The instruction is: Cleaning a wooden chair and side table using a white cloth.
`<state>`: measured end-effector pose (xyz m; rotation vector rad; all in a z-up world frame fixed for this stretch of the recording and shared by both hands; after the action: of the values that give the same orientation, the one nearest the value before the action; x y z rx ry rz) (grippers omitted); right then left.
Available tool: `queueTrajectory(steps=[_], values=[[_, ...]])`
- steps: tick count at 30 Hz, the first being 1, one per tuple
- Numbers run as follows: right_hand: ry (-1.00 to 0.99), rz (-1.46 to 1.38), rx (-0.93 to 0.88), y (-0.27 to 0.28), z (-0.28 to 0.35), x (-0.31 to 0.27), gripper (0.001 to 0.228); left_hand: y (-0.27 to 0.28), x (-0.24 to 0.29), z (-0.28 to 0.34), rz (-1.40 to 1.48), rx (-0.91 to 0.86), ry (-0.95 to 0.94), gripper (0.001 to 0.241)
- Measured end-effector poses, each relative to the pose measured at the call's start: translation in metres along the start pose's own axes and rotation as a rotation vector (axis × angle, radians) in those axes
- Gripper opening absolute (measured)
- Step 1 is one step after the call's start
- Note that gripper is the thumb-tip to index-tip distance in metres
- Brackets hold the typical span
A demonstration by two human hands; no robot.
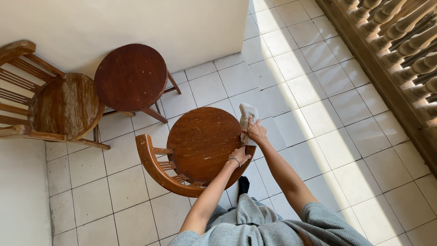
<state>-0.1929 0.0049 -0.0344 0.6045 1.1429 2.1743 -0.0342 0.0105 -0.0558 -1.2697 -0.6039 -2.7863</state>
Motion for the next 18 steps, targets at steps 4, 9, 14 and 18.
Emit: queueTrajectory(steps=[4,9,14,18], values=[[0.051,0.012,0.054,-0.022,-0.040,0.008,0.101,-0.010,-0.020,-0.022,0.014,0.031,0.015,0.072],[0.020,0.056,-0.048,-0.030,0.015,0.000,0.101,-0.005,-0.022,-0.020,0.049,0.062,-0.002,0.066],[0.024,-0.009,0.205,-0.022,-0.024,-0.001,0.105,0.002,-0.011,-0.014,0.021,0.000,0.036,0.063],[0.058,-0.070,0.154,0.006,-0.026,0.007,0.102,0.007,-0.002,-0.011,-0.025,-0.045,0.050,0.067]])
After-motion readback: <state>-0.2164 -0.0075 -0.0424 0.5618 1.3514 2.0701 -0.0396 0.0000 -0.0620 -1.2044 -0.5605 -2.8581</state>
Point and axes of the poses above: each hand's wrist, its own z-axis away from the middle knuckle, its own y-axis out of the back of the hand, x = y × z, the point moved 6 cm from there along -z, towards the middle knuckle, and after that the axes turned 15 degrees about z, right-handed, at the moved point
